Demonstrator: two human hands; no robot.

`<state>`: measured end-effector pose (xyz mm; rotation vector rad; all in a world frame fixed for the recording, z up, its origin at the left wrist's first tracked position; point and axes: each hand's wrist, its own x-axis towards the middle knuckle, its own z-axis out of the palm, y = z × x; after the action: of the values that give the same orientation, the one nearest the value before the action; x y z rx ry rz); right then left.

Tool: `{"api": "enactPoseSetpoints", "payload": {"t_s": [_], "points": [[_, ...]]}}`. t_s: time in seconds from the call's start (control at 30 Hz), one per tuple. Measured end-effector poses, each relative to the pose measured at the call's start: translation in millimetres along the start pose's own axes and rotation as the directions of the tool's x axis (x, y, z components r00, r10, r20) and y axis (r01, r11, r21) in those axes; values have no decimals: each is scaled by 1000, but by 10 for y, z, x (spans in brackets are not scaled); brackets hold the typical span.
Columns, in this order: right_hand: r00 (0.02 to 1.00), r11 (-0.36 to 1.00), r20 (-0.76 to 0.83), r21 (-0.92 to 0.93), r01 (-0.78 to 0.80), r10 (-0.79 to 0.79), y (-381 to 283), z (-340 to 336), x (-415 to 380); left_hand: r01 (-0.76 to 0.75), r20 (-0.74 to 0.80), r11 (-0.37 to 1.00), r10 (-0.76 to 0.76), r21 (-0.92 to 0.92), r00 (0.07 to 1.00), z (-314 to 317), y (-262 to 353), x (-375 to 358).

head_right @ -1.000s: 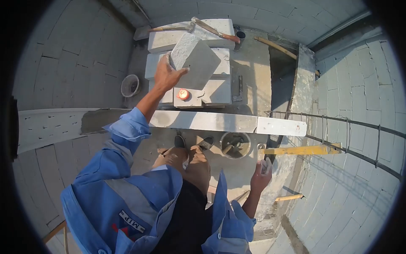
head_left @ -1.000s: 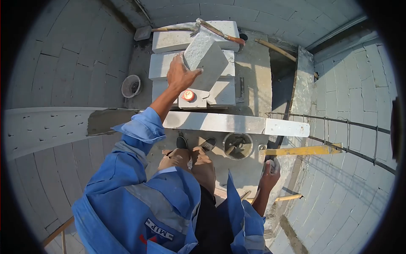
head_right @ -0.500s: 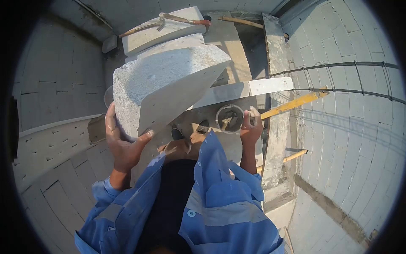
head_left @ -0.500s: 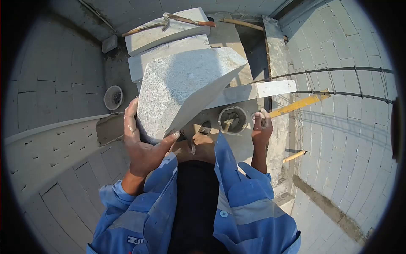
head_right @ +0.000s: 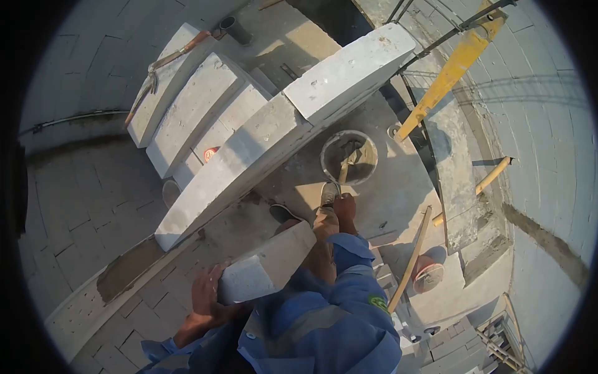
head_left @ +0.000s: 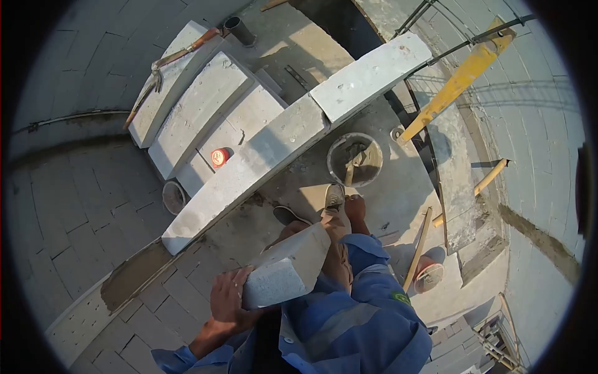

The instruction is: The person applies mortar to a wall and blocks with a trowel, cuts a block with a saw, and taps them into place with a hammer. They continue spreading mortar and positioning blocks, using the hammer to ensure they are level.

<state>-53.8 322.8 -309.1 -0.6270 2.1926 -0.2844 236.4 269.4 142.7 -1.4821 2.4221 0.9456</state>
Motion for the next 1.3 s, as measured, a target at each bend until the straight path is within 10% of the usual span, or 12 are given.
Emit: {"api": "enactPoseSetpoints", "payload": {"t_s": [0.23,0.47,0.6,0.7,0.77,1.0,1.07,1.17,1.3], "points": [[988,962,-148,-274,-12,-30,389,971,1622,87,100,985,-102,147,990,1870,-596,725],[940,952,339,-274,136,-37,710,1437,2196,164,148,962,-199,220,969,2429,-723,1127],[847,675,132,-546,496,-515,739,1294,2037,175,115,972,-194,158,974,2553,-739,1359],[875,719,186,-507,475,-447,441,1196,1876,172,82,980,-181,101,980,2709,-779,1585],[995,969,88,-236,73,-53,267,1133,1771,157,50,985,-160,66,986,2808,-722,1710],[929,907,297,-287,307,-220,358,1329,1754,281,-56,947,-292,-155,955,2904,-592,1671],[770,833,583,-268,483,-259,404,958,1875,313,-66,928,-332,-199,941,2870,-585,1525],[734,834,418,122,539,-536,1081,866,2039,316,-91,917,-346,-245,934,2853,-602,1404],[827,949,468,186,253,-312,623,-390,1160,427,-19,882,-439,-200,898,2681,-617,1087]]}}
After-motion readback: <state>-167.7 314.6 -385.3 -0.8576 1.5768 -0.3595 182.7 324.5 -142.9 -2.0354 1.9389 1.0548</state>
